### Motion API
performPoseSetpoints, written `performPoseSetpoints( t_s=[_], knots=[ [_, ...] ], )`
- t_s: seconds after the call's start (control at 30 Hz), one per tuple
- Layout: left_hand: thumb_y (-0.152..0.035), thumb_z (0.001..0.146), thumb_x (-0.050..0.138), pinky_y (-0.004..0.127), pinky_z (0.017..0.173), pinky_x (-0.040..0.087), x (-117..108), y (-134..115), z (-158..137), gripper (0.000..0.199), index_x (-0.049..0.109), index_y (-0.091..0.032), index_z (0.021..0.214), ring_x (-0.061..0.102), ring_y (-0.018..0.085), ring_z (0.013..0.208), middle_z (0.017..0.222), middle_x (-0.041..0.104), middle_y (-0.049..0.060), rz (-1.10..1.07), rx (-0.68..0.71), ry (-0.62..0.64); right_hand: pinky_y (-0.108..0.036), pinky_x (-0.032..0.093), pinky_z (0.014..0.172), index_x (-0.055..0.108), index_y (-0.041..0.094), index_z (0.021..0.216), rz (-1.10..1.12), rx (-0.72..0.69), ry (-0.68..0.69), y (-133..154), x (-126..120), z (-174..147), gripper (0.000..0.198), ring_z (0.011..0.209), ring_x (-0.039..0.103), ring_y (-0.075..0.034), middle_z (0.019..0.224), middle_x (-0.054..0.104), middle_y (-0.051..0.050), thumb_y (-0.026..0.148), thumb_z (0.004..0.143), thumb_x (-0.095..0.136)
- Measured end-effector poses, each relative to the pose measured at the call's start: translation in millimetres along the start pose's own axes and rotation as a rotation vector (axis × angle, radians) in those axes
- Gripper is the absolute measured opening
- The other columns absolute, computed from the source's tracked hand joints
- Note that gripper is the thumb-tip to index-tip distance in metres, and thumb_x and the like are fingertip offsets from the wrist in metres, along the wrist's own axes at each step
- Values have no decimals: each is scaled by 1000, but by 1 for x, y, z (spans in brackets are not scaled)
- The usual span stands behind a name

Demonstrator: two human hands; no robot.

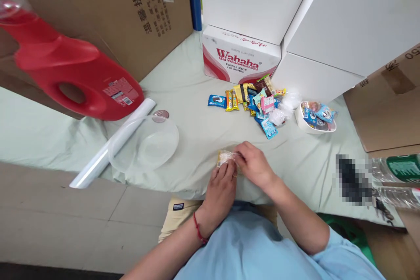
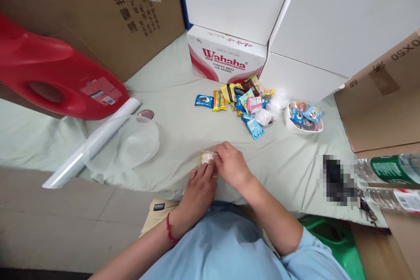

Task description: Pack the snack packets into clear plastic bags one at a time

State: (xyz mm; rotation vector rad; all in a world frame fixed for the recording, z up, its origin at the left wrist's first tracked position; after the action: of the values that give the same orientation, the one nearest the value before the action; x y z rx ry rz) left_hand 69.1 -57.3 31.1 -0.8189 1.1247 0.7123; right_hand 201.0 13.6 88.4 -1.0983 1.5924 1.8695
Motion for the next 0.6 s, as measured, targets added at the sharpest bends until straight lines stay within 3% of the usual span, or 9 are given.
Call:
performPoseSetpoints(
  t_s=[0.1, 0.2, 0.33, 0.4, 0.47, 0.6],
  knots=[
    [-16, 93, 55, 56, 110, 51, -2, 10, -15, 44, 62, -8, 137, 52, 37, 140, 146, 60, 24, -207, 4, -64, -32, 47, 82, 67, 20, 91, -190, -35, 90, 21, 29, 15, 22, 90, 58, -22, 97, 64, -8, 14, 103, 50],
    [-16, 95, 53, 56, 114, 50, -11, 30, -39, 51, 53, -13, 146, 56, 32, 137, 143, 62, 20, -360, 19, -187, -40, 48, 93, 69, 17, 101, -297, -111, 91, 31, 43, 9, 21, 103, 55, -27, 107, 65, -12, 28, 107, 52],
    [-7, 96, 54, 49, 108, 55, -22, 58, -63, 31, 65, -20, 122, 60, 28, 131, 126, 70, 12, -368, -55, -312, -49, 51, 96, 64, 13, 128, -381, -131, 112, 36, 47, -9, 46, 111, 53, -34, 126, 64, -17, 45, 96, 72],
    [-6, 96, 56, 47, 103, 57, -25, 67, -63, 25, 66, -21, 113, 62, 28, 129, 121, 71, 11, -348, -90, -352, -50, 52, 98, 61, 14, 135, -401, -119, 121, 35, 47, -14, 50, 114, 53, -34, 132, 63, -18, 36, 93, 77],
    [-7, 96, 57, 48, 102, 58, -29, 73, -57, 23, 65, -20, 112, 63, 28, 127, 119, 70, 11, -329, -101, -397, -48, 53, 100, 62, 16, 136, -380, -108, 103, 31, 44, -15, 41, 114, 55, -32, 134, 64, -16, 21, 96, 70],
    [-8, 96, 58, 49, 102, 58, -32, 79, -38, 25, 66, -21, 115, 64, 30, 128, 118, 70, 11, -313, -119, -447, -47, 53, 105, 63, 21, 140, -161, -106, -74, 9, 21, -21, 45, 118, 58, -29, 136, 66, -15, 8, 98, 51]
  ],
)
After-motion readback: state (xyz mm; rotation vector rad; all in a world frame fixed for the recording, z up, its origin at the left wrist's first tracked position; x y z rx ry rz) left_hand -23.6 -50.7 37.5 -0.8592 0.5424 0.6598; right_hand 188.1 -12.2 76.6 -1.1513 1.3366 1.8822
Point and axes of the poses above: each hand's wrist, its own z-axis towards the middle knuckle, its own x-axis out of the palm, y = z × x, the point moved 3 cm from there along z, towards the middle knuckle
